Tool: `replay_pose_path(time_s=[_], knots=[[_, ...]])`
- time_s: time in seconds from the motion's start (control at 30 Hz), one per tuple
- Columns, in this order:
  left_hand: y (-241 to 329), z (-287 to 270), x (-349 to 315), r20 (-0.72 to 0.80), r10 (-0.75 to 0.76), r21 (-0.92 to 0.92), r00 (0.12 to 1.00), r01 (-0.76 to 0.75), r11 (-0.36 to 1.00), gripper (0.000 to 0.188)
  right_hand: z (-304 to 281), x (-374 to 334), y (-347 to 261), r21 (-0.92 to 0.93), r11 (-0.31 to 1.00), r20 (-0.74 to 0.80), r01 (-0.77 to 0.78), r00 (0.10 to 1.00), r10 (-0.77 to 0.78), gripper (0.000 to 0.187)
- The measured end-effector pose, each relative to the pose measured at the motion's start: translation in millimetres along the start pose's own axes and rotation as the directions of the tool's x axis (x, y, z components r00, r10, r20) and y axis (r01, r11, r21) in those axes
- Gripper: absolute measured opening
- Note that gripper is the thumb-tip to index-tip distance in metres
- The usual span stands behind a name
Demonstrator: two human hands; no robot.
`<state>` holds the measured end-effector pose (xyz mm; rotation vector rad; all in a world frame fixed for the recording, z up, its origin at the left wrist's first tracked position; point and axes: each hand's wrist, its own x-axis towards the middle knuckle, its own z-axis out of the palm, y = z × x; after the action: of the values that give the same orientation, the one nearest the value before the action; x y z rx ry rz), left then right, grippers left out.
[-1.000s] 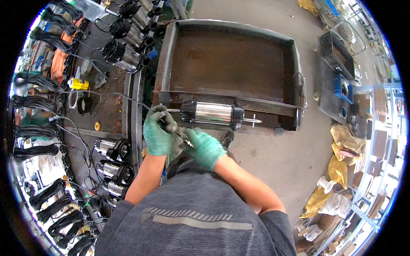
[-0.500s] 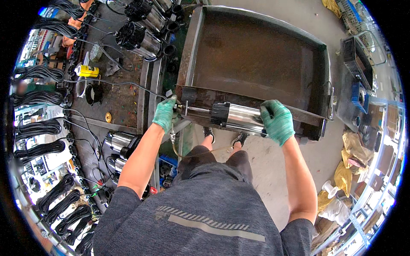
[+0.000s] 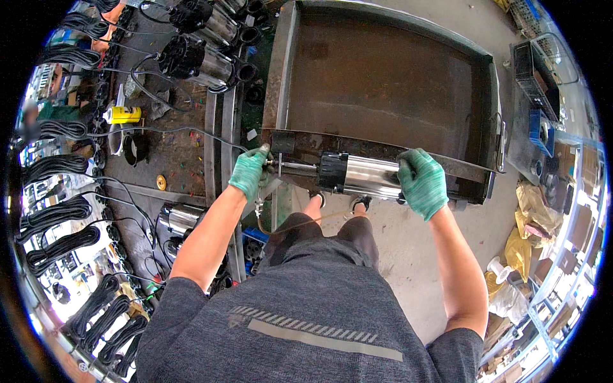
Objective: The person repeatedly picks up cylindrical submersible pumps from a rack and places them into a rectangular metal tray filled with water. They submerge the pumps to test their operation, then lift them out and return them to the rack. This cycle is repeated for multiple units in a workshop environment.
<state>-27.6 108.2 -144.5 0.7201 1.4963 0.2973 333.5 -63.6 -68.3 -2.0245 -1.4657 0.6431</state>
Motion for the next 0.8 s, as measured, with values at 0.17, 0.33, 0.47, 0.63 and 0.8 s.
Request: replay_pose_path(time_s=[0.17,0.33,0.47,0.63,0.8], knots=[[-4.8,2.3,-0.4,0.014,0.071,0.063,0.997,-0.072,0.995,0.032,-2.4,0.9,-8.6,-0.004,1.000,0.005,0.010,1.000,-0.010,0.010],[-0.1,8.3,-2.8,-0.023,0.061,0.071,0.998,-0.059,0.996,0.030,-0.7,1.0,-3.9,0.018,1.000,0.013,0.010,1.000,-0.010,0.011],[-5.6,5.6,-1.5,-0.021,0.070,0.069,0.997,-0.068,0.995,0.029,-1.1,0.8,-4.8,0.009,1.000,0.024,0.006,1.000,-0.006,0.012],[-0.4,8.0,-9.9,-0.032,0.039,0.034,0.999,-0.038,0.999,0.030,-4.4,-0.3,-3.7,-0.072,0.996,0.023,0.045,0.999,-0.044,0.015],[7.2,-0.8,-32.7,-0.115,0.096,-0.402,0.989,-0.135,0.905,0.027,-7.4,-14.4,-2.5,-0.056,0.984,-0.087,0.171,0.981,-0.175,0.024]])
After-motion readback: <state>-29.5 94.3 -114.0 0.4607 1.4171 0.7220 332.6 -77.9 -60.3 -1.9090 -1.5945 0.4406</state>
